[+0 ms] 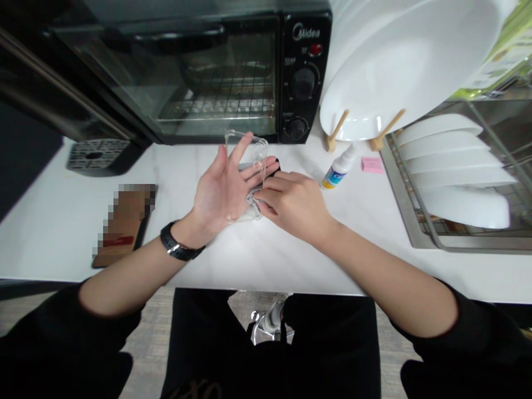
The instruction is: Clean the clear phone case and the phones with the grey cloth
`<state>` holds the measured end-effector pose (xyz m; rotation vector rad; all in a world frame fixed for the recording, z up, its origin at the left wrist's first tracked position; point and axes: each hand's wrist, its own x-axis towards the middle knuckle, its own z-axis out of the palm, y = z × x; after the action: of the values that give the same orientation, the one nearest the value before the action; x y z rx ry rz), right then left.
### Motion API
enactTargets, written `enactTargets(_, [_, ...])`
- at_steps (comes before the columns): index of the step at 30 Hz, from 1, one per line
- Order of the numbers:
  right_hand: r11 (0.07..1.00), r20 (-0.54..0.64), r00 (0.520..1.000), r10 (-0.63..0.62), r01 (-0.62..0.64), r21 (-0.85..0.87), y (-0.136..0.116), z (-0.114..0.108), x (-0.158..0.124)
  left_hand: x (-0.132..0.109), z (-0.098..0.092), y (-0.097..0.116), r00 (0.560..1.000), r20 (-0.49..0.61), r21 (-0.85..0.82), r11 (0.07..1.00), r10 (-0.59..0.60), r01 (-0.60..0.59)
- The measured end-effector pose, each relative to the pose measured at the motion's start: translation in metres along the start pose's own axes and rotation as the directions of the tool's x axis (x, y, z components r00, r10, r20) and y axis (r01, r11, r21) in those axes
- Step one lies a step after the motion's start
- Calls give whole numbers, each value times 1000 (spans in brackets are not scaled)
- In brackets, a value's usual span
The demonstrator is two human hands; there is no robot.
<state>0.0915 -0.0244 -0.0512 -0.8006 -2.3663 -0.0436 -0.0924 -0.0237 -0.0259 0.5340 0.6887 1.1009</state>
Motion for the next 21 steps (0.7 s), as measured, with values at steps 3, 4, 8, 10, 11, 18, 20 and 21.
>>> enactTargets(3, [990, -80, 990, 114, -120, -73, 6, 0, 1, -1, 1, -10, 993, 29, -9, 993, -114, 115])
enactTargets(4, [982, -108, 982, 152, -162, -96, 10, -1, 1, -2, 1, -13, 987, 37, -8, 987, -159, 160])
enactTargets(8, [956, -168, 950, 263, -280, -85, 20, -3, 2, -1, -3, -23, 956, 80, -18, 958, -283, 286])
enactTargets(10, [955, -181, 942, 282, -293, -36, 19, -4, 3, 0, -6, -26, 933, 127, -18, 940, -337, 342])
enactTargets(11, [957, -185, 941, 283, -291, -13, 17, -4, 3, 1, -8, -28, 920, 151, -17, 929, -362, 369])
enactTargets(18, [968, -172, 972, 162, -123, 219, -6, 2, 2, -1, -4, -26, 937, 125, -64, 940, -326, 335])
enactTargets(20, [958, -152, 987, 47, -2, 286, -13, 5, 1, -2, -2, -20, 961, 115, -49, 965, -251, 258])
enactTargets(21, [950, -144, 989, -23, 66, 306, -15, 6, 0, -3, -2, -17, 969, 118, -31, 975, -216, 221])
